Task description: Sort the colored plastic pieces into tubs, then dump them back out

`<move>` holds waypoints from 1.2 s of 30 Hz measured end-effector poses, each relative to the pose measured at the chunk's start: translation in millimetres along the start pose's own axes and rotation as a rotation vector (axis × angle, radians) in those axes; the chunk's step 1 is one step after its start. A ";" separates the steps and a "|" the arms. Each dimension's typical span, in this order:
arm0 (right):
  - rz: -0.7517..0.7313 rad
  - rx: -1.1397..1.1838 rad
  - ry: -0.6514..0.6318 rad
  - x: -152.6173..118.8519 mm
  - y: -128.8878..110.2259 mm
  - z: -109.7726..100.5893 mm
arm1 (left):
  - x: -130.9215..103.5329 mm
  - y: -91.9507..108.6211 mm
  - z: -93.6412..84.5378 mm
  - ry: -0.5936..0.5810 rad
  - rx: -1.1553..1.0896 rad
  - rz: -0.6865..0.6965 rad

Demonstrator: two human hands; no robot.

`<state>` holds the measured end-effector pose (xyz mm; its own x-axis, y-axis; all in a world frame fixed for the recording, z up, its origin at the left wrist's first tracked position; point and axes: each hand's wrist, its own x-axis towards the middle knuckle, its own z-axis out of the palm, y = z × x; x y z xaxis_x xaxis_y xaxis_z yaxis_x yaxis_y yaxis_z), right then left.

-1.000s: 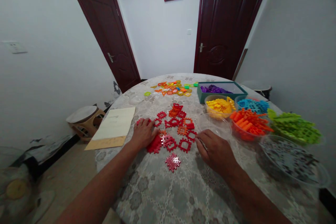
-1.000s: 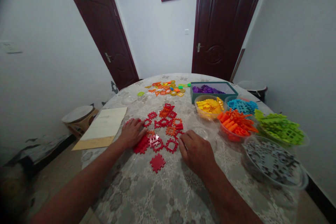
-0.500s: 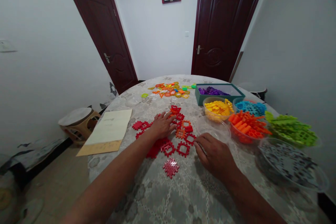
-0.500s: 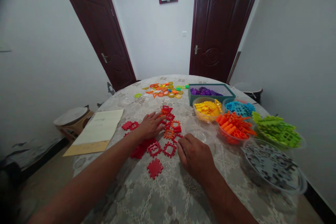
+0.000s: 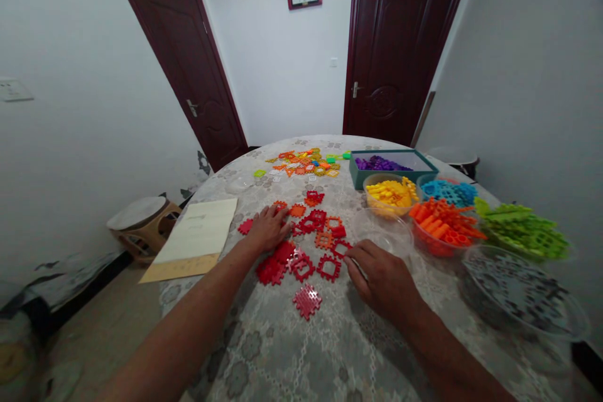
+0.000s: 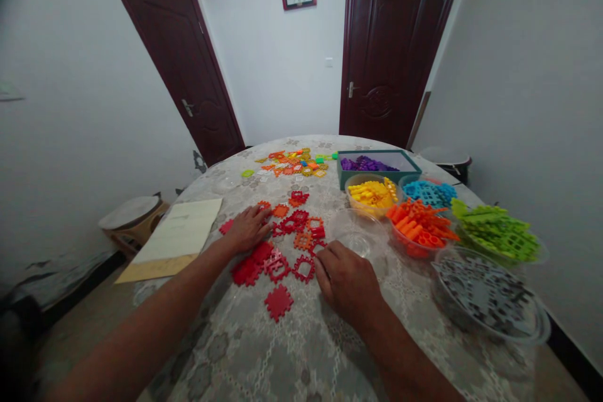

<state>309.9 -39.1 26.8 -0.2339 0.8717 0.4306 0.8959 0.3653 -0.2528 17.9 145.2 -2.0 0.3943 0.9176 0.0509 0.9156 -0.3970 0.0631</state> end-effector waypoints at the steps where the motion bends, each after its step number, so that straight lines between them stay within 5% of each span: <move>1: 0.001 0.001 -0.005 0.1 -0.4 0.0 | -1.2 1.1 0.5 0.003 0.001 -0.009; 11: 0.050 -0.003 0.028 0.0 -2.6 1.9 | 10.4 53.6 13.3 -0.005 0.006 0.019; 17: 0.144 -0.113 0.112 -3.0 11.4 -1.8 | 18.6 63.3 7.0 0.015 -0.005 -0.020; 22: 0.251 -0.271 -0.003 -6.7 15.9 -5.5 | -29.4 53.7 3.0 0.037 0.012 0.038; 28: 0.375 -0.339 -0.183 -5.9 12.2 -20.6 | -100.8 30.7 21.2 0.087 -0.006 0.071; 36: 0.427 -0.377 -0.168 -7.2 25.4 -28.3 | -138.9 25.5 28.2 0.135 0.047 0.050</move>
<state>345.0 -45.3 41.8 0.1477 0.9669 0.2079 0.9890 -0.1436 -0.0346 -11.3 8.3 -35.6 0.4284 0.8841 0.1866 0.8990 -0.4379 0.0107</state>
